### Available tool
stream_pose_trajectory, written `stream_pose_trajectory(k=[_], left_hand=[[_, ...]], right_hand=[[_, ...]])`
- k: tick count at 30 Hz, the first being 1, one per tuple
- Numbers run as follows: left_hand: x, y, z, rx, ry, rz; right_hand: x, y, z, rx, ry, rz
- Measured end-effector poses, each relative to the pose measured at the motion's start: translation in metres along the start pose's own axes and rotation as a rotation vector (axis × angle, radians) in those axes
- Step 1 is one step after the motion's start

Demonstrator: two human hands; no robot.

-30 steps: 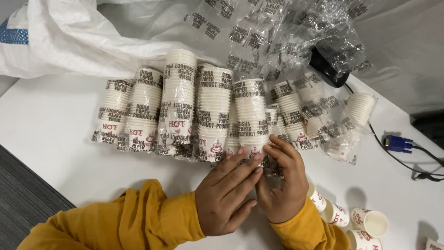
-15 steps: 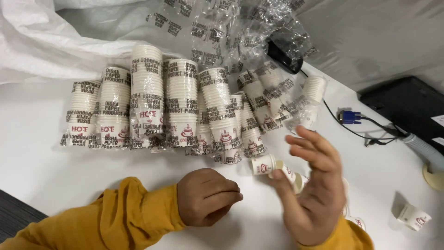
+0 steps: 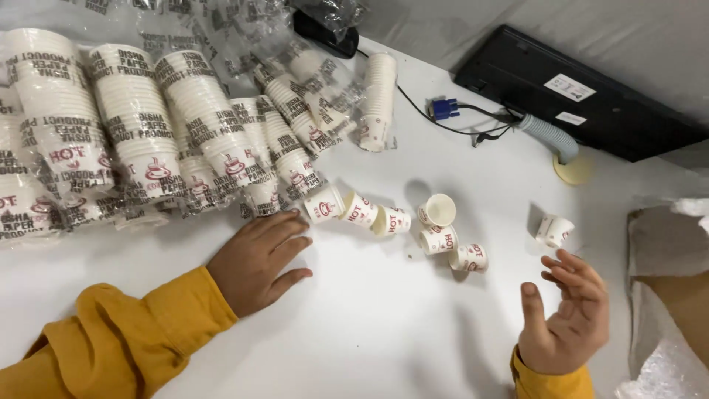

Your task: The recorder unboxes, unpacks, and organizes stacks of small paper cups on a workstation desk.

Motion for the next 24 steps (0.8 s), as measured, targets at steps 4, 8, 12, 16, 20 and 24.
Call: stream_pose_trajectory(k=[4, 8, 12, 16, 20, 24], left_hand=[[0.003, 0.011, 0.004, 0.020, -0.093, -0.006], [-0.033, -0.002, -0.033, -0.171, 0.023, -0.135], [-0.031, 0.028, -0.053, -0.095, 0.026, -0.299], [-0.027, 0.049, -0.048, -0.064, 0.060, -0.314], [-0.030, 0.056, -0.043, -0.021, 0.030, -0.178], [-0.035, 0.061, -0.039, -0.087, 0.102, -0.113]], right_hand=[[-0.014, 0.013, 0.009, 0.078, -0.156, -0.030], [-0.008, 0.038, 0.003, 0.236, -0.160, 0.048], [-0.010, 0.006, -0.028, 0.098, -0.361, 0.243], [-0.095, -0.003, -0.048, 0.009, -0.157, 0.314], [-0.101, 0.025, -0.039, 0.234, -0.039, 0.233], [-0.102, 0.040, -0.029, 0.306, 0.052, 0.023]])
Point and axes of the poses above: each hand's wrist, its own z-axis away from the middle knuckle, its own y-axis out of the palm, x = y × z, the point moved 10 cm from there along -z, towards the middle knuckle, and after that the axes turned 11 degrees about -x, right-handed, at the moved point
